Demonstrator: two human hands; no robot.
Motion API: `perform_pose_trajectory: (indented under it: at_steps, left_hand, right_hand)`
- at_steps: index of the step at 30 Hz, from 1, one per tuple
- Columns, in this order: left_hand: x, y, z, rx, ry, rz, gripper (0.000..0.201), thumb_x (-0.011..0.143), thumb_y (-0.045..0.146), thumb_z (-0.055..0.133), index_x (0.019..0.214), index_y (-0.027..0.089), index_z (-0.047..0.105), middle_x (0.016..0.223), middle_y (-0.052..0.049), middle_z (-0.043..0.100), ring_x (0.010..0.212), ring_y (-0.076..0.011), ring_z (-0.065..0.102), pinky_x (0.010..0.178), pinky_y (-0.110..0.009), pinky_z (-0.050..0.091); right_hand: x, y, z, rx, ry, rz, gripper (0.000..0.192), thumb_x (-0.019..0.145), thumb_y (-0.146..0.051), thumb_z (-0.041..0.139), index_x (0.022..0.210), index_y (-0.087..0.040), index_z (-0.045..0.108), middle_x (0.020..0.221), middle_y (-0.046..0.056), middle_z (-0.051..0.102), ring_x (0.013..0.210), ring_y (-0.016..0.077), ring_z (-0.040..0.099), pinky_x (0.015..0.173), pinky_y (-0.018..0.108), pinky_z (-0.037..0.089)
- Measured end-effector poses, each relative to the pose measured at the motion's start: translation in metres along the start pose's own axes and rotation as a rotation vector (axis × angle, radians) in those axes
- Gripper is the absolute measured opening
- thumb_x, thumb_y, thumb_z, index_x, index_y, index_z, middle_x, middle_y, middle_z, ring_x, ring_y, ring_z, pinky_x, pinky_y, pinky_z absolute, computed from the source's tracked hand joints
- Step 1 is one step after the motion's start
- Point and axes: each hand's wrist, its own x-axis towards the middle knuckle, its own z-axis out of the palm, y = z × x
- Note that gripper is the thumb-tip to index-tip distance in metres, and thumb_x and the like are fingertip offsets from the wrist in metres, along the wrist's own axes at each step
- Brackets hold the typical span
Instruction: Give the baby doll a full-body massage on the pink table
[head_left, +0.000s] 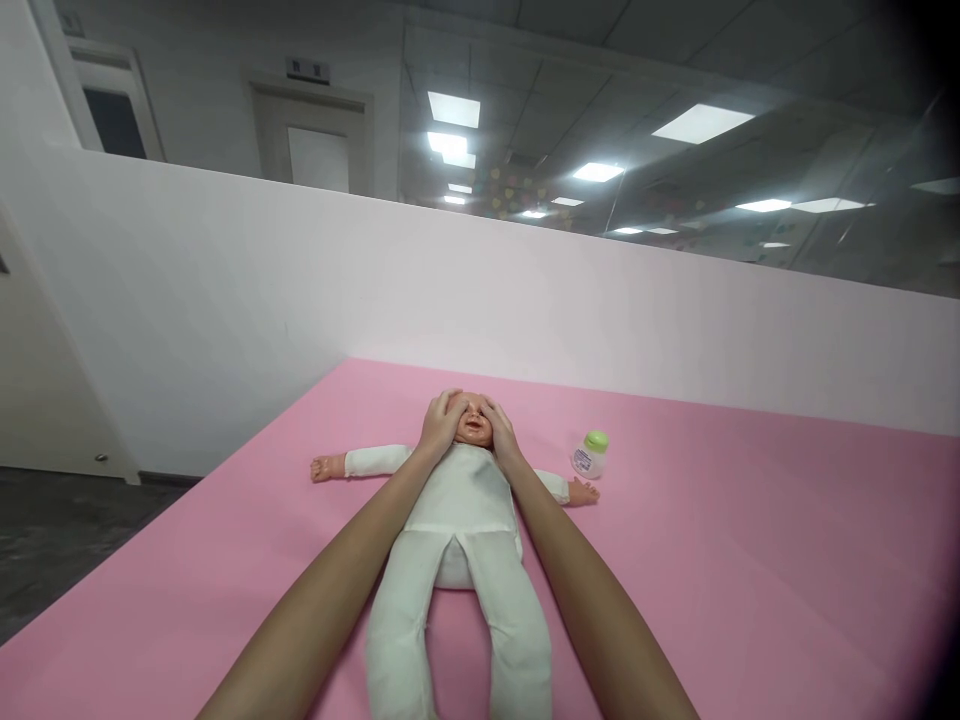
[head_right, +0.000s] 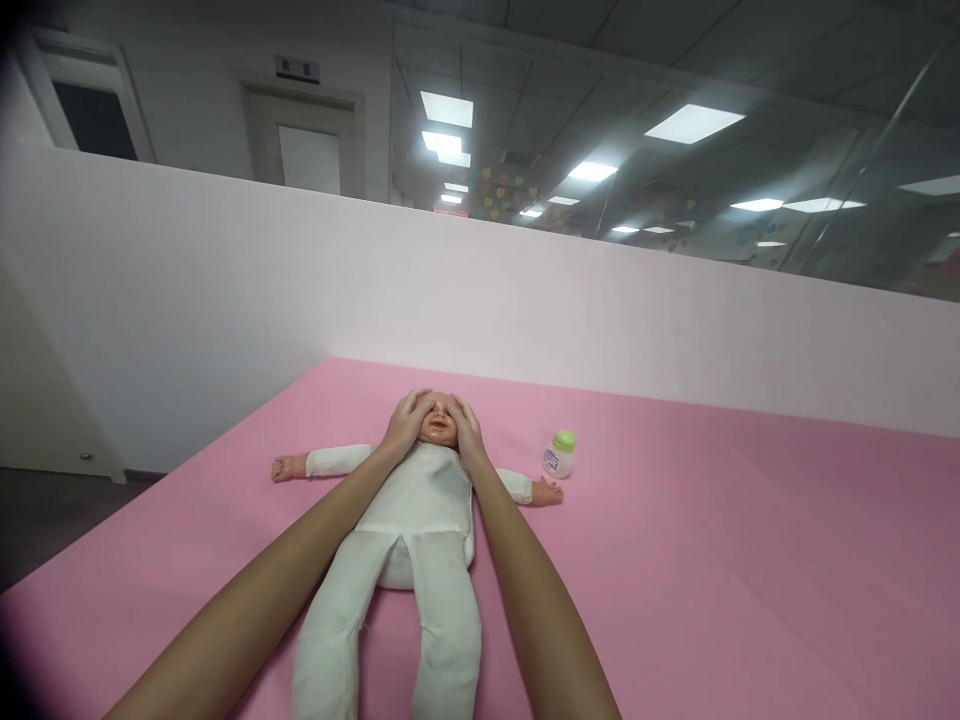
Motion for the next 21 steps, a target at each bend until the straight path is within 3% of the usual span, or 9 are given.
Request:
perform_pose_trajectory:
  at_steps: [7, 13, 21]
  left_hand:
    - [0.0017, -0.0008, 0.0014, -0.013, 0.028, -0.05, 0.029, 0.095, 0.031, 0.053, 0.116, 0.023, 0.071, 0.126, -0.009, 0.069, 0.125, -0.0248, 0.06, 0.11, -0.038, 0.043]
    - [0.0009, -0.0017, 0.0008, -0.008, 0.012, 0.014, 0.029, 0.093, 0.035, 0.06, 0.116, 0.023, 0.071, 0.126, -0.009, 0.07, 0.124, -0.0251, 0.06, 0.109, -0.037, 0.043]
    - [0.0006, 0.0008, 0.0004, -0.003, 0.011, -0.021, 0.029, 0.094, 0.033, 0.056, 0.117, 0.022, 0.071, 0.127, -0.009, 0.07, 0.126, -0.0255, 0.06, 0.109, -0.038, 0.043]
  right_hand:
    - [0.0034, 0.0017, 0.0032, 0.054, 0.031, 0.009, 0.044, 0.073, -0.043, 0.073, 0.113, -0.024, 0.075, 0.126, 0.002, 0.075, 0.125, 0.025, 0.065, 0.111, 0.038, 0.05]
    - [-0.0008, -0.0005, 0.0034, 0.04, 0.014, 0.007, 0.045, 0.076, -0.048, 0.075, 0.115, -0.025, 0.074, 0.128, 0.003, 0.074, 0.125, 0.0254, 0.065, 0.11, 0.037, 0.051]
    - [0.0016, -0.0018, 0.0022, -0.016, 0.03, 0.0, 0.046, 0.076, -0.044, 0.074, 0.117, -0.024, 0.074, 0.128, 0.003, 0.074, 0.128, 0.026, 0.063, 0.108, 0.036, 0.051]
